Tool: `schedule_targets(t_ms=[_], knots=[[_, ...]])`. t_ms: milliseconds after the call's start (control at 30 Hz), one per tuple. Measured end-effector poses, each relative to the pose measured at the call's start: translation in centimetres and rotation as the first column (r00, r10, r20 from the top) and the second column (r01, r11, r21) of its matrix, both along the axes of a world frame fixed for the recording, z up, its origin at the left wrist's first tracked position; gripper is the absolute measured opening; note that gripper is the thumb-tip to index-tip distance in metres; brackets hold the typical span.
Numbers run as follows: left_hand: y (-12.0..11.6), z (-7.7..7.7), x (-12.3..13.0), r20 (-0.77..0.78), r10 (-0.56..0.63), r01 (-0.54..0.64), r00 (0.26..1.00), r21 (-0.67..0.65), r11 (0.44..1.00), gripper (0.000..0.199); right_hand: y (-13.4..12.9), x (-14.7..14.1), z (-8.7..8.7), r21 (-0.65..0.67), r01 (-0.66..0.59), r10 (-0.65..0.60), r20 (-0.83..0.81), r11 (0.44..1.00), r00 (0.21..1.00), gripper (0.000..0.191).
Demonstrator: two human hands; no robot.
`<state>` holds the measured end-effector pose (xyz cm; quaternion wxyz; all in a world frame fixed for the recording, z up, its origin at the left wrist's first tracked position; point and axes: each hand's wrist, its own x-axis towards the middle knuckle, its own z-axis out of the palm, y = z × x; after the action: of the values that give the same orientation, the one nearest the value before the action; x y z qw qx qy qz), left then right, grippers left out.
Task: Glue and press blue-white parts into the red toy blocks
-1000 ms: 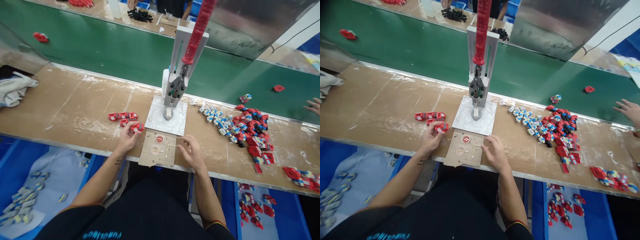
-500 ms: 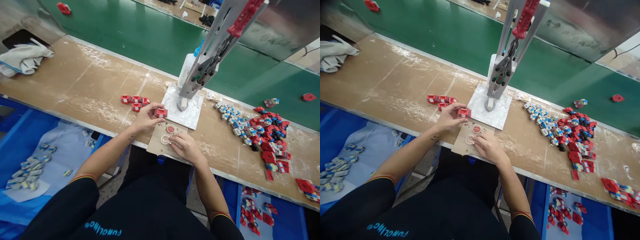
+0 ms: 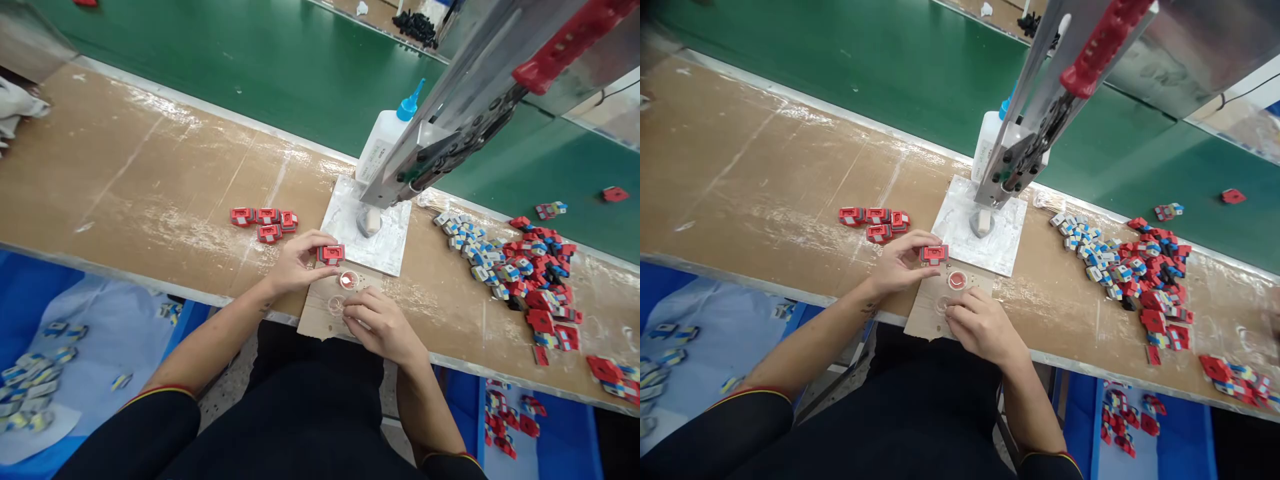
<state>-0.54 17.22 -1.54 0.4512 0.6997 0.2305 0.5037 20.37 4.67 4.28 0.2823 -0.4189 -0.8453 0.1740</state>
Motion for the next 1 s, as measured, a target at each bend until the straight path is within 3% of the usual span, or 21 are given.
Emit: schedule_targets(t_ms=[100, 200, 300, 433, 567, 633, 767, 1000], knots=[[-0.2, 0.3, -0.4, -0.031, 0.031, -0.032, 0.999, -0.035, 0.999, 0.038, 0.5, -0.5, 0.0, -0.011, -0.011, 0.012, 0.060, 1.000, 0.998, 0.017], [-0.6, 0.4, -0.8, -0.022, 0.053, -0.055, 0.998, -0.073, 0.996, 0.042, 0.7, -0.7, -0.5, 0.000, 0.006, -0.006, 0.016, 1.000, 1.000, 0.016], [-1.1, 0.5, -1.0, -0.036, 0.048, -0.049, 0.998, -0.031, 0.998, 0.040, 0.6, -0.7, -0.7, 0.026, 0.041, -0.040, -0.041, 0.999, 0.998, 0.018], [-1.4, 0.9, -1.1, -0.078, 0.035, -0.032, 0.996, 0.044, 0.999, 0.037, 0.4, -0.5, 0.5, 0.043, 0.095, -0.085, -0.178, 0.995, 0.980, 0.020], [-1.5, 0.9, -1.0, -0.064, 0.009, -0.004, 0.998, 0.075, 0.997, 0.037, 1.6, -0.4, 1.5, 0.070, 0.343, -0.254, -0.538, 0.937, 0.804, 0.017], [-1.6, 0.9, -0.9, -0.042, -0.005, 0.009, 0.999, 0.095, 0.995, 0.037, 2.6, -0.9, 1.3, 0.044, 0.398, -0.284, -0.630, 0.916, 0.723, 0.009], [-1.8, 0.9, -0.8, -0.064, -0.011, 0.017, 0.998, 0.100, 0.995, 0.035, 4.1, -2.0, 0.0, -0.040, 0.363, -0.298, -0.658, 0.931, 0.692, 0.013], [-1.8, 1.0, -0.6, -0.029, 0.004, 0.002, 1.000, 0.174, 0.985, 0.035, 3.8, -2.2, -1.1, -0.114, 0.261, -0.259, -0.727, 0.959, 0.636, 0.009]])
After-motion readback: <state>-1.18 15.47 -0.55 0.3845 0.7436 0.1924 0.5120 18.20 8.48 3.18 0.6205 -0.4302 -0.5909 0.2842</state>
